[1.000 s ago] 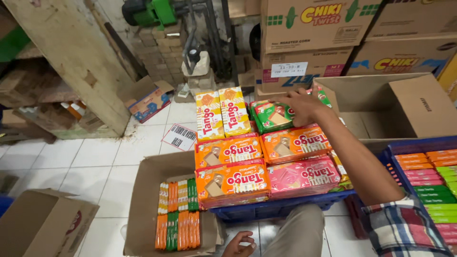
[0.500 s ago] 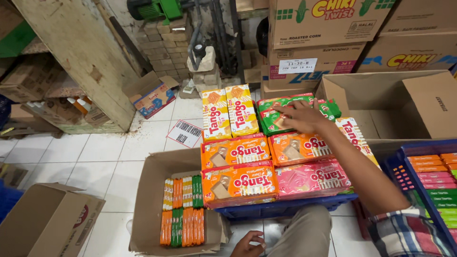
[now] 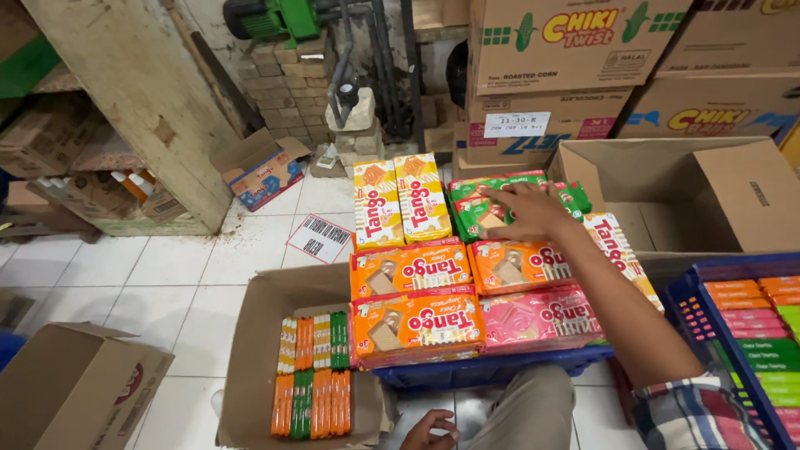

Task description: The person sits on the floor and transfers small packets of Tango drink mix from a cardboard box into a blue plastic crate. They handle the packets one by one or in small groups, arranging them in the crate.

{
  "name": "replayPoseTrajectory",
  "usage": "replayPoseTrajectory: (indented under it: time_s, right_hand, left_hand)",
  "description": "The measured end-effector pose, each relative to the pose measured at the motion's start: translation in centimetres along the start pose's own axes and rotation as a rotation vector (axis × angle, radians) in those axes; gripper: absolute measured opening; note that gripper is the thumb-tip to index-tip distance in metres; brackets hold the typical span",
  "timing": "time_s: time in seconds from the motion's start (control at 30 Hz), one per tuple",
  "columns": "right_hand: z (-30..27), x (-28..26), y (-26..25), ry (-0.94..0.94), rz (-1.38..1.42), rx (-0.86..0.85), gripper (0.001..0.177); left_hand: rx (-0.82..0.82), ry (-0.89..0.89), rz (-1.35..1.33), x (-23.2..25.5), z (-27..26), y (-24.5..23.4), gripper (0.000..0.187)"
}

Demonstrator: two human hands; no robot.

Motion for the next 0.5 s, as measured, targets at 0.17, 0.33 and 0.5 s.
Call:
replayPoseTrajectory:
  time_s: [0.17, 0.33, 0.5]
  right_hand:
    - [1.3, 2.6, -1.7, -0.007, 0.006, -0.105, 0.107]
    - [2.5, 2.8, -1.9, -0.012, 0.022, -0.19, 0.109]
    - [3.6, 3.2, -2.5, -0.081, 0.13, -0.095, 0.1]
  left_hand:
    - [-0.019, 0.004, -0.03, -0.4, 0.3, -1.2, 0.05]
    - [0.033, -0.04, -0.086, 0.7, -0.1, -1.3, 0.046]
    - [0.045, 0.001, -0.058, 0.8, 0.5, -0.9, 0.046]
Point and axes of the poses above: each hand's wrist, its own z-axis towards the middle knuckle, its own y-axis out of the palm, x = y × z, the point moved 2 cm from there along z, towards the middle knuckle, and after that the axes turned 12 degrees about -z, right-handed, at the moved point
